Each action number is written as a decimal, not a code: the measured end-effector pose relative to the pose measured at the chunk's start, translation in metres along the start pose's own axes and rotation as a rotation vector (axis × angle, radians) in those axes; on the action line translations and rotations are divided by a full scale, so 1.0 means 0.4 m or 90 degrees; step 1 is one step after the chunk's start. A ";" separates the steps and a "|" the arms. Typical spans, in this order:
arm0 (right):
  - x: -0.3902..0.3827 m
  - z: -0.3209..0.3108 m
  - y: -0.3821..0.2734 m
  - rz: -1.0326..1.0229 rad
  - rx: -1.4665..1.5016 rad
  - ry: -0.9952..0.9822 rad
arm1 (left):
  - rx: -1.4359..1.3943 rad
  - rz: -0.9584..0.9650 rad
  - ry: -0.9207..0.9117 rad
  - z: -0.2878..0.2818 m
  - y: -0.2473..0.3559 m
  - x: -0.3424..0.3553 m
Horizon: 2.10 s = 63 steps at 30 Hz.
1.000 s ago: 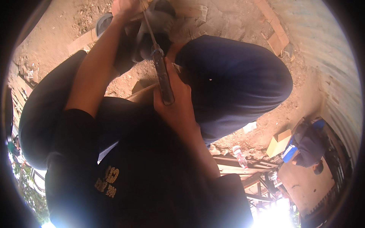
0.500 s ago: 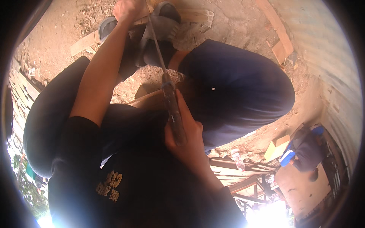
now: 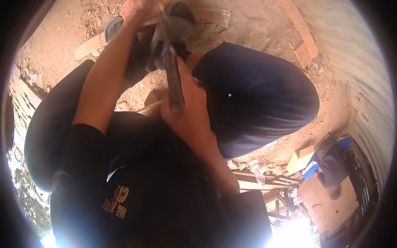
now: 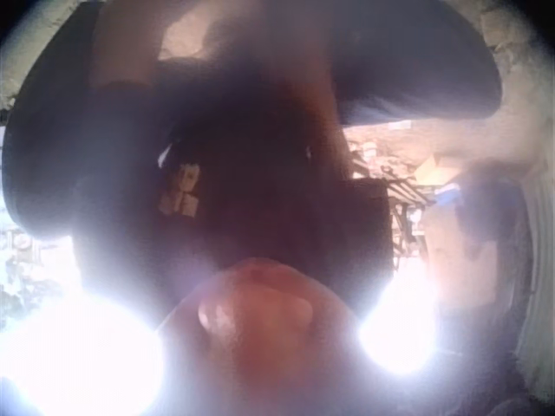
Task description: The person uses a hand saw to cut a small piece of wood placed on the ground. They hold the wood steady with their left hand and saw with their right hand throughout the clip.
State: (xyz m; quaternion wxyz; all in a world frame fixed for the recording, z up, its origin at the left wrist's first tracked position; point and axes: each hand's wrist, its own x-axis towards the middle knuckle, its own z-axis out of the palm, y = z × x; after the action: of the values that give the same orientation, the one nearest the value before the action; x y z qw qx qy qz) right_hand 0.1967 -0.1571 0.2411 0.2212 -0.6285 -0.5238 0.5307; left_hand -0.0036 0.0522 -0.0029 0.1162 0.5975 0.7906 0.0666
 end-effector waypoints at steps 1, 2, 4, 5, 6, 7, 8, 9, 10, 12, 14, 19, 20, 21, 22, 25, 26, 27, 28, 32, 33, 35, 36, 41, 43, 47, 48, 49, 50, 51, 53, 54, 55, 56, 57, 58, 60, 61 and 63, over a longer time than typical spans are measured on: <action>0.020 0.003 0.008 -0.022 0.003 -0.001 | 0.046 0.055 0.010 -0.004 -0.015 -0.002; 0.007 -0.001 0.012 -0.030 -0.003 0.002 | 0.092 0.109 0.020 -0.002 -0.025 -0.001; -0.048 -0.019 -0.001 0.002 -0.005 0.001 | 0.130 0.139 0.104 0.037 -0.042 0.022; -0.101 -0.034 -0.020 0.043 0.000 -0.006 | 0.178 0.202 0.197 0.066 -0.063 0.035; -0.133 -0.044 -0.031 0.092 0.002 -0.016 | 0.225 0.263 0.281 0.075 -0.069 0.017; -0.120 -0.042 -0.019 0.040 0.014 -0.013 | 0.230 0.339 0.420 0.073 -0.074 0.020; -0.079 -0.033 -0.003 -0.012 0.026 -0.010 | 0.219 0.327 0.381 0.080 -0.085 0.008; -0.032 -0.023 0.003 -0.019 0.044 -0.015 | 0.203 0.318 0.347 0.090 -0.093 0.014; 0.014 -0.018 0.003 -0.019 0.057 -0.008 | 0.179 0.314 0.315 0.102 -0.079 0.032; 0.077 -0.002 -0.008 0.073 0.123 -0.030 | 0.154 0.307 0.279 0.114 -0.069 0.034; -0.003 -0.005 0.007 0.009 0.067 -0.006 | 0.177 0.258 0.206 0.097 -0.075 0.032; -0.058 0.000 0.012 -0.006 0.014 -0.001 | 0.162 0.184 0.148 0.096 -0.107 0.045; 0.022 0.019 0.018 -0.004 0.019 0.003 | 0.160 0.219 0.165 0.092 -0.083 0.048; 0.067 0.026 0.019 -0.002 0.023 0.008 | 0.157 0.254 0.182 0.080 -0.054 0.040; 0.069 0.026 0.018 -0.005 0.024 0.005 | 0.164 0.281 0.196 0.065 -0.048 0.028; 0.030 0.014 0.024 -0.015 0.043 0.017 | 0.058 0.001 0.062 0.046 -0.035 0.031; -0.045 0.008 0.025 -0.011 0.057 0.034 | 0.090 0.065 0.089 0.037 -0.042 0.028; -0.082 0.003 0.018 -0.001 0.062 0.049 | 0.115 0.125 0.109 0.033 -0.044 0.025; -0.066 0.005 0.020 -0.036 0.041 0.042 | 0.145 0.186 0.129 0.027 -0.048 0.017; 0.126 0.017 0.011 0.016 0.030 -0.015 | 0.132 0.203 0.140 0.065 -0.038 0.033; 0.125 0.014 0.014 0.028 0.044 -0.016 | 0.118 0.236 0.144 0.065 -0.043 0.030; 0.073 0.015 0.020 -0.022 0.031 0.002 | 0.150 0.230 0.178 0.053 -0.044 0.022; 0.015 0.011 0.037 -0.079 0.018 0.022 | 0.169 0.223 0.194 0.049 -0.047 0.016; 0.025 0.018 0.036 -0.019 0.008 0.003 | 0.144 0.237 0.232 0.055 -0.054 0.009; 0.107 0.028 0.037 0.035 0.038 -0.009 | 0.137 0.265 0.266 0.052 -0.040 0.012; 0.002 0.024 0.059 -0.088 -0.009 0.051 | 0.154 0.265 0.301 0.060 -0.035 0.007; -0.024 0.017 0.055 -0.094 -0.034 0.045 | 0.156 0.255 0.318 0.059 -0.040 0.018; -0.048 0.005 0.057 -0.096 -0.059 0.031 | 0.162 0.240 0.328 0.064 -0.053 0.023; -0.068 -0.003 0.055 -0.092 -0.084 0.030 | 0.161 0.236 0.337 0.062 -0.048 0.017; -0.046 0.000 0.057 -0.047 -0.060 0.003 | 0.168 0.249 0.331 0.059 -0.055 0.002; 0.061 0.015 0.041 0.025 -0.007 -0.025 | 0.119 0.254 0.259 0.036 -0.038 -0.001; 0.059 0.014 0.042 0.018 -0.006 -0.022 | 0.097 0.255 0.223 0.025 -0.030 -0.006; 0.052 0.019 0.049 0.014 0.001 -0.017 | 0.095 0.255 0.208 0.022 -0.024 -0.016; 0.057 0.028 0.057 0.001 0.007 -0.018 | 0.097 0.249 0.200 0.020 -0.025 -0.016; 0.004 0.029 0.053 -0.046 -0.015 0.016 | 0.099 0.244 0.192 0.018 -0.025 -0.008; -0.048 0.020 0.048 -0.036 -0.029 0.025 | 0.094 0.230 0.186 0.026 -0.016 0.012; -0.129 -0.005 0.055 -0.023 -0.055 0.012 | 0.099 0.175 0.173 0.040 -0.036 0.022; -0.112 -0.006 0.056 -0.067 -0.082 0.014 | 0.168 0.222 0.288 0.037 -0.041 0.003; -0.011 0.003 0.033 0.038 -0.045 -0.028 | 0.093 0.212 0.203 0.035 -0.046 0.001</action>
State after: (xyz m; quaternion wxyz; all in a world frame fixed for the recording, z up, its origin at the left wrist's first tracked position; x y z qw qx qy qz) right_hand 0.2018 -0.1661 0.2318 0.1713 -0.6391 -0.5283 0.5322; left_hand -0.0170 0.0472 -0.0210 -0.0657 0.7084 0.6922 0.1211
